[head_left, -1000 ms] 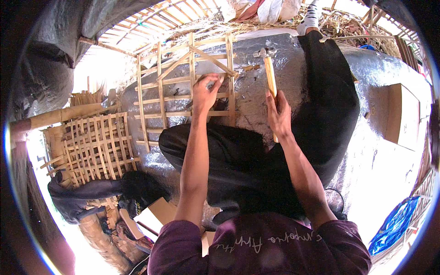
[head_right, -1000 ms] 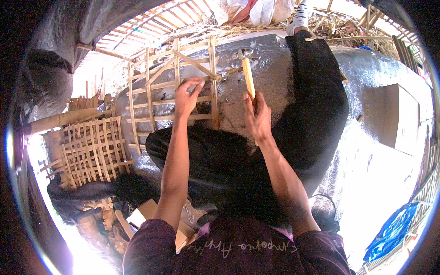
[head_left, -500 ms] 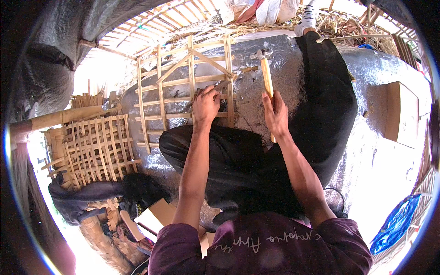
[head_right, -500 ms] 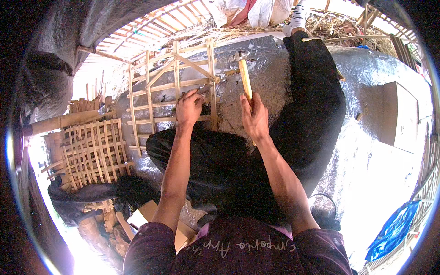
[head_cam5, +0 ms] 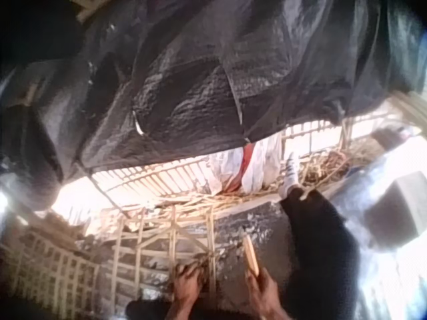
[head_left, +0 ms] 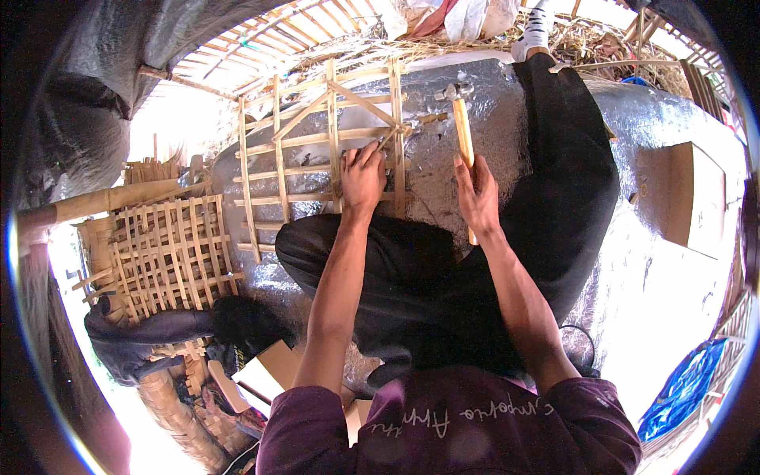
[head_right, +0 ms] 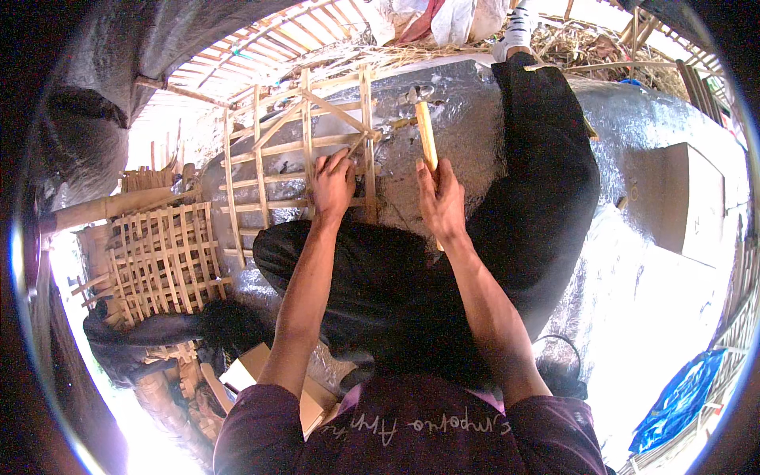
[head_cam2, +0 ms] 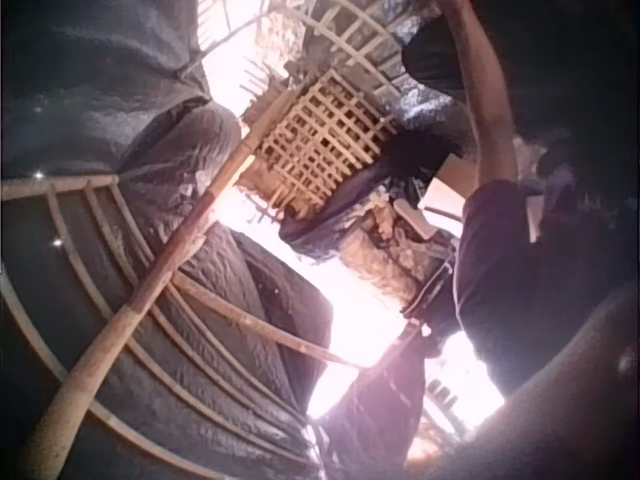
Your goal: The person constructs a wooden lattice structure by hammering nails into thin wood strips and shaving bamboo pieces with a knife.
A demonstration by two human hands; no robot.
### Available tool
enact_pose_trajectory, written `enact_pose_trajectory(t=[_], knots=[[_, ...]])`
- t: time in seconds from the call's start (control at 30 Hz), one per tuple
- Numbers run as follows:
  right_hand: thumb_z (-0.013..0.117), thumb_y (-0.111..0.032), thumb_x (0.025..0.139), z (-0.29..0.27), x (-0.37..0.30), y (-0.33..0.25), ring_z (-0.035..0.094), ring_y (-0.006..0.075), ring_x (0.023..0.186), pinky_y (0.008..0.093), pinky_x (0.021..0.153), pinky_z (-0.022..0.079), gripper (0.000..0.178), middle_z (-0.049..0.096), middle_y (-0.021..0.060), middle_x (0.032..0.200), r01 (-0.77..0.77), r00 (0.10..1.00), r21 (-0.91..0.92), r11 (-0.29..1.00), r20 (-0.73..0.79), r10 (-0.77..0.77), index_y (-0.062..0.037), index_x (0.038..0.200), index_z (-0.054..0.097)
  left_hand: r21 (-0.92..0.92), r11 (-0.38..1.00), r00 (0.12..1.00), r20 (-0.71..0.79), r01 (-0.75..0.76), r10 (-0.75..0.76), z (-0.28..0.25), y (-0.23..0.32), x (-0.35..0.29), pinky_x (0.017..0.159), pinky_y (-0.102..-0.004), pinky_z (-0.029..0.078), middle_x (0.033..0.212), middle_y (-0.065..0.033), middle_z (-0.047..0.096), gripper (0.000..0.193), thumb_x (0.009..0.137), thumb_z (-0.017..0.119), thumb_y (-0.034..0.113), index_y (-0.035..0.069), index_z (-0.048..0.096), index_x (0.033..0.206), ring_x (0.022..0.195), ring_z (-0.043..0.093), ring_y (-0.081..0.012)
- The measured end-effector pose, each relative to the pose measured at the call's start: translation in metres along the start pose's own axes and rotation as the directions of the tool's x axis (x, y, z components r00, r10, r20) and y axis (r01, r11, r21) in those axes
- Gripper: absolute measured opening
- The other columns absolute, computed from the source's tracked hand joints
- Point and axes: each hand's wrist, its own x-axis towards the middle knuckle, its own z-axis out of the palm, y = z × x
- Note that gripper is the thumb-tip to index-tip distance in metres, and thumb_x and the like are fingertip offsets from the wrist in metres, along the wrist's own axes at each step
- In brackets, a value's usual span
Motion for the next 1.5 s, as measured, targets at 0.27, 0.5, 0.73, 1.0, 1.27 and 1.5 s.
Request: enact_pose_trajectory(t=[0.27, 0.5, 0.73, 1.0, 1.27, 1.5], knots=[[0.053, -0.052, 0.095, 0.000, 0.001, -0.001, 0.035, 0.0080, 0.067, 0.0266, 0.058, 0.035, 0.047, 0.037, -0.0021, 0.073, -0.013, 1.000, -0.004, 1.000, -0.002, 0.013, -0.0065, 0.088, 0.046, -0.181, 0.980, 0.996, 0.016, 0.085, -0.083, -0.006, 0.010, -0.006, 0.087, -0.0415, 0.049, 0.110, -0.0113, 0.066, 0.010, 0.078, 0.070, 0.005, 0.003, 0.065, 0.087, 0.101, 0.061, -0.0338], [0.052, -0.050, 0.096, 0.002, 0.001, 0.001, 0.039, 0.0125, 0.065, 0.0320, 0.057, 0.039, 0.048, 0.042, 0.0032, 0.069, -0.023, 1.000, -0.015, 1.000, -0.017, 0.023, -0.0027, 0.089, 0.045, -0.276, 0.952, 0.990, 0.078, 0.133, -0.116, -0.006, 0.001, -0.001, 0.082, -0.0441, 0.049, 0.103, -0.0138, 0.063, 0.010, 0.082, 0.068, 0.007, 0.001, 0.063, 0.088, 0.095, 0.060, -0.0376], [0.053, -0.048, 0.096, 0.002, 0.006, 0.012, 0.038, 0.0089, 0.065, 0.0279, 0.055, 0.036, 0.044, 0.041, -0.0004, 0.073, -0.002, 1.000, 0.031, 1.000, 0.000, 0.002, -0.0044, 0.092, 0.047, -0.384, 0.919, 0.936, 0.346, 0.087, 0.056, -0.018, -0.036, 0.015, 0.079, -0.0430, 0.046, 0.095, -0.0146, 0.061, 0.011, 0.083, 0.067, 0.007, 0.000, 0.059, 0.084, 0.091, 0.057, -0.0369], [0.053, -0.042, 0.097, 0.007, 0.009, 0.017, 0.039, 0.0114, 0.063, 0.0307, 0.055, 0.038, 0.040, 0.042, 0.0022, 0.067, 0.019, 0.999, 0.002, 1.000, -0.030, -0.019, -0.0045, 0.087, 0.044, -0.345, 0.937, 0.851, 0.509, 0.063, 0.131, -0.020, -0.038, 0.034, 0.083, -0.0437, 0.044, 0.092, -0.0139, 0.058, 0.015, 0.085, 0.065, 0.010, 0.001, 0.054, 0.087, 0.097, 0.054, -0.0337], [0.059, -0.022, 0.094, 0.012, 0.008, 0.025, 0.043, 0.0145, 0.064, 0.0325, 0.058, 0.043, 0.021, 0.050, 0.0090, 0.070, 0.129, 0.991, -0.139, 0.982, 0.036, -0.125, -0.0030, 0.096, 0.050, -0.267, 0.964, 0.887, 0.447, 0.013, 0.112, -0.027, -0.029, 0.027, 0.099, -0.0469, 0.039, 0.120, -0.0086, 0.051, 0.014, 0.084, 0.068, 0.012, 0.004, 0.058, 0.090, 0.118, 0.045, -0.0327], [0.061, -0.012, 0.087, 0.024, -0.001, 0.023, 0.060, 0.0482, 0.084, 0.0430, 0.068, 0.050, 0.021, 0.061, 0.0272, 0.086, 0.177, 0.979, -0.304, 0.936, 0.157, -0.134, -0.0034, 0.104, 0.051, -0.207, 0.913, 0.929, 0.199, 0.351, -0.312, -0.058, -0.013, -0.037, 0.104, -0.0485, 0.038, 0.136, -0.0181, 0.045, 0.014, 0.087, 0.066, 0.011, 0.004, 0.053, 0.087, 0.126, 0.043, -0.0393]])
